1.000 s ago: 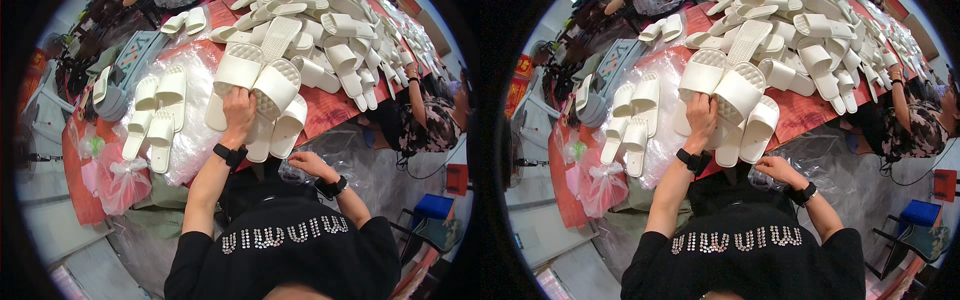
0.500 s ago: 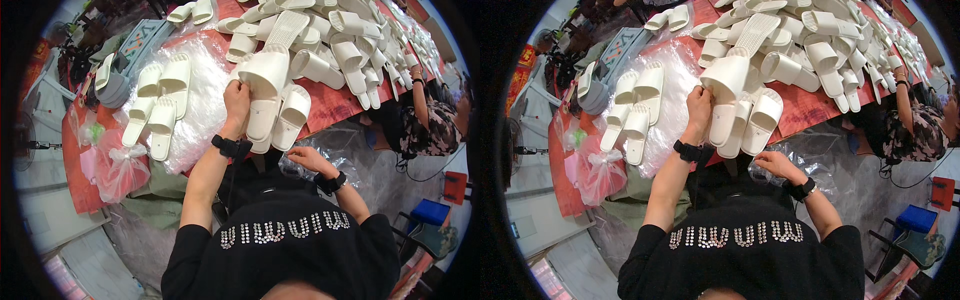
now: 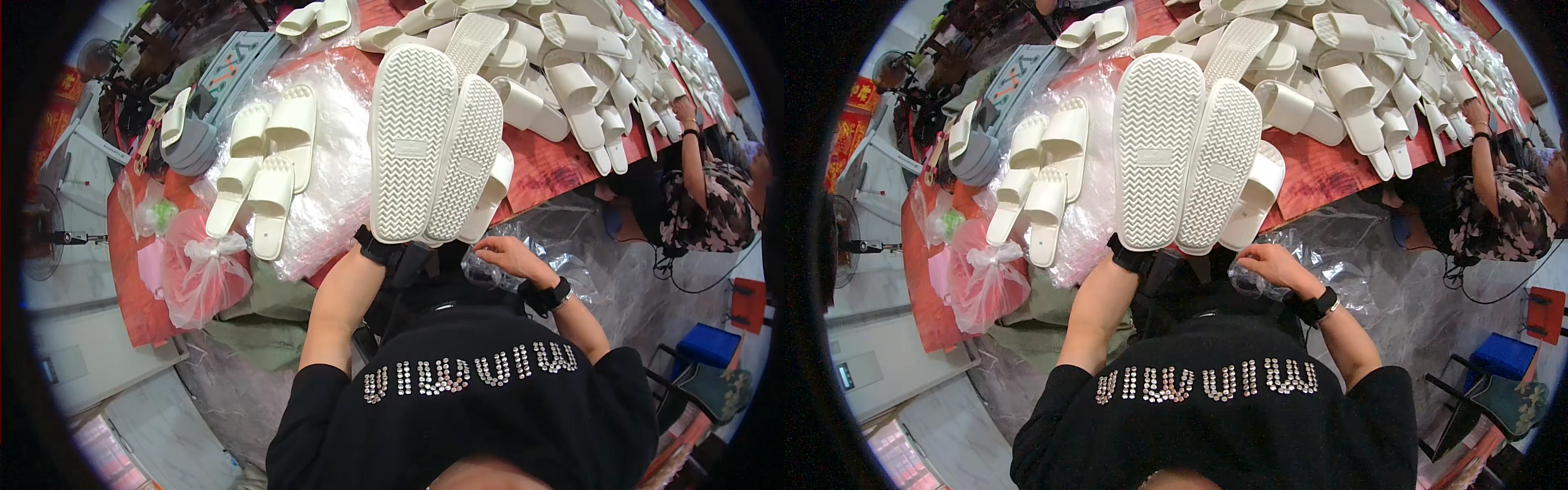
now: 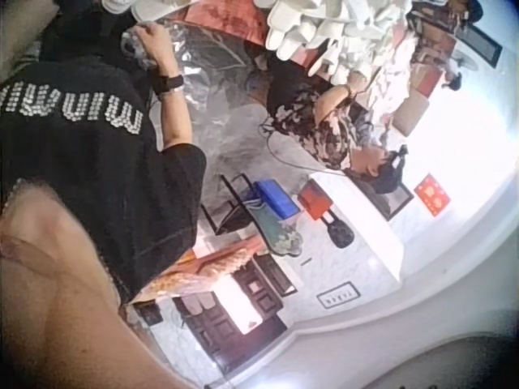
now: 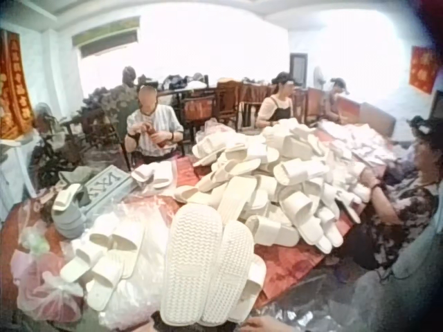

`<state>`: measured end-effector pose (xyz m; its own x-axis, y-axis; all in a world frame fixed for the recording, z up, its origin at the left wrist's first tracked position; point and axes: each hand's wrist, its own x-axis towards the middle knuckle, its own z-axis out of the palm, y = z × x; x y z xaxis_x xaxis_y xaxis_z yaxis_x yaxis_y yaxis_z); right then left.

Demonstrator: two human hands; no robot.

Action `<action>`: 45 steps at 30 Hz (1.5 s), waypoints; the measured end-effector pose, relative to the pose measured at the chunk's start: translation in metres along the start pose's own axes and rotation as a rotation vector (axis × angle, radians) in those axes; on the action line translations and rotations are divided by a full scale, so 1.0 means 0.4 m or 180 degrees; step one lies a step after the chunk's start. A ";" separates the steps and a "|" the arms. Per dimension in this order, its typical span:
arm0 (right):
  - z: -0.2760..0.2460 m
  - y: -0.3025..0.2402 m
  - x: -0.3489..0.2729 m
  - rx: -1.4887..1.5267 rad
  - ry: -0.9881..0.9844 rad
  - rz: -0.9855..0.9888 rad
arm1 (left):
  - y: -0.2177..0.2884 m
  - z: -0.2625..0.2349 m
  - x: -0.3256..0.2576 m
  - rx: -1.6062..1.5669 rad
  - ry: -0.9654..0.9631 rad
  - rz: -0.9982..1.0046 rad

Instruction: Inspecting and packaging pairs of white rubber sandals into plastic bags.

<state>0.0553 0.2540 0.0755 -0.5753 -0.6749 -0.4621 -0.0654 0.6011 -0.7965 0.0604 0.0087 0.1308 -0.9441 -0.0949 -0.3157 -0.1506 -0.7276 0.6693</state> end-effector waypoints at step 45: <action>0.044 0.018 0.032 0.0142 -0.0154 -0.0021 | -0.063 -0.334 0.137 0.6376 0.2036 0.1803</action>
<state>0.0616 0.2422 0.0569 -0.5347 -0.6994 -0.4743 -0.0319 0.5776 -0.8157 0.0516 -0.0692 0.0067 -0.8514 -0.4449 0.2779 -0.3901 0.8912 0.2315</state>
